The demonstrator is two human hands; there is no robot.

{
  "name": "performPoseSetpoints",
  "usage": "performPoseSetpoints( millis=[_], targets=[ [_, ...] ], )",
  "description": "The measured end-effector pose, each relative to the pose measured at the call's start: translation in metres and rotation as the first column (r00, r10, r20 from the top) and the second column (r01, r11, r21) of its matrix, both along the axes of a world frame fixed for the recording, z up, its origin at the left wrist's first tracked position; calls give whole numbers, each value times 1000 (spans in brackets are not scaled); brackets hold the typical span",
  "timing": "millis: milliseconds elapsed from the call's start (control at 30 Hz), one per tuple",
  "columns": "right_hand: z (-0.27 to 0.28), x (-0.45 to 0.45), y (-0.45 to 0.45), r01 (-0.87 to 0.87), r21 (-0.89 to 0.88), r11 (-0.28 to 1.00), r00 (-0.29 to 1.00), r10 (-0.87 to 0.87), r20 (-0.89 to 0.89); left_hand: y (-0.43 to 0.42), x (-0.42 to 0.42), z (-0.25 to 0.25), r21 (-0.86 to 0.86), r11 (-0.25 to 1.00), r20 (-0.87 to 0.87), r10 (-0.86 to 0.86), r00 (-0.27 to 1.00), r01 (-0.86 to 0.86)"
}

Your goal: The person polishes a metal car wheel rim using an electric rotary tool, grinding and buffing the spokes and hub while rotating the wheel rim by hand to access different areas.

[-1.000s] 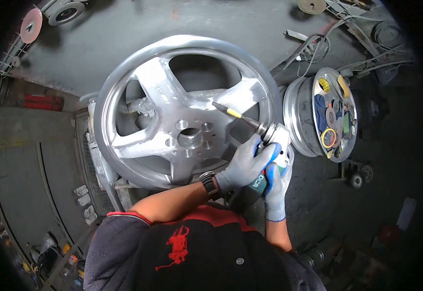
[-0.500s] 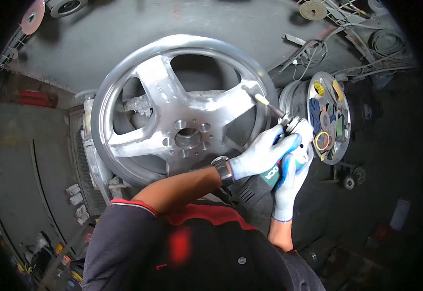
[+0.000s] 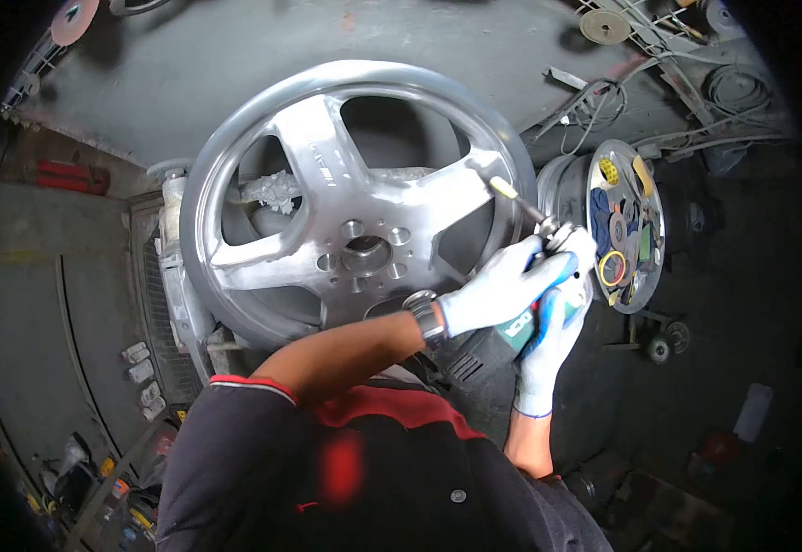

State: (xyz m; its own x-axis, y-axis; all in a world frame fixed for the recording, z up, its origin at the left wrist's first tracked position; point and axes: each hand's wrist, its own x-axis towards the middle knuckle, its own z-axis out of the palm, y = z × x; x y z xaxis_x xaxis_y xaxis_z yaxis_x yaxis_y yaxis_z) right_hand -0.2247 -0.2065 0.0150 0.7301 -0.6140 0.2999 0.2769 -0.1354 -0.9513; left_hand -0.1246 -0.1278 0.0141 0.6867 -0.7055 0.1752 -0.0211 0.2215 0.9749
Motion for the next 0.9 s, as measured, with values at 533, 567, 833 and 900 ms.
performPoseSetpoints(
  millis=[533,567,833,900],
  targets=[
    [-44,-13,41,-175,177,968,984,172,33,62,-22,-9,34,997,-36,69,997,-68],
    [-53,-12,42,-195,242,950,981,185,64,57,-24,-27,15,995,-67,94,993,-94],
    [-62,-6,31,-201,272,941,979,200,30,39,-26,2,316,928,-9,210,978,-196],
    [-58,-3,20,-137,236,962,990,135,24,22,-19,2,356,915,59,178,982,-187]
  ],
)
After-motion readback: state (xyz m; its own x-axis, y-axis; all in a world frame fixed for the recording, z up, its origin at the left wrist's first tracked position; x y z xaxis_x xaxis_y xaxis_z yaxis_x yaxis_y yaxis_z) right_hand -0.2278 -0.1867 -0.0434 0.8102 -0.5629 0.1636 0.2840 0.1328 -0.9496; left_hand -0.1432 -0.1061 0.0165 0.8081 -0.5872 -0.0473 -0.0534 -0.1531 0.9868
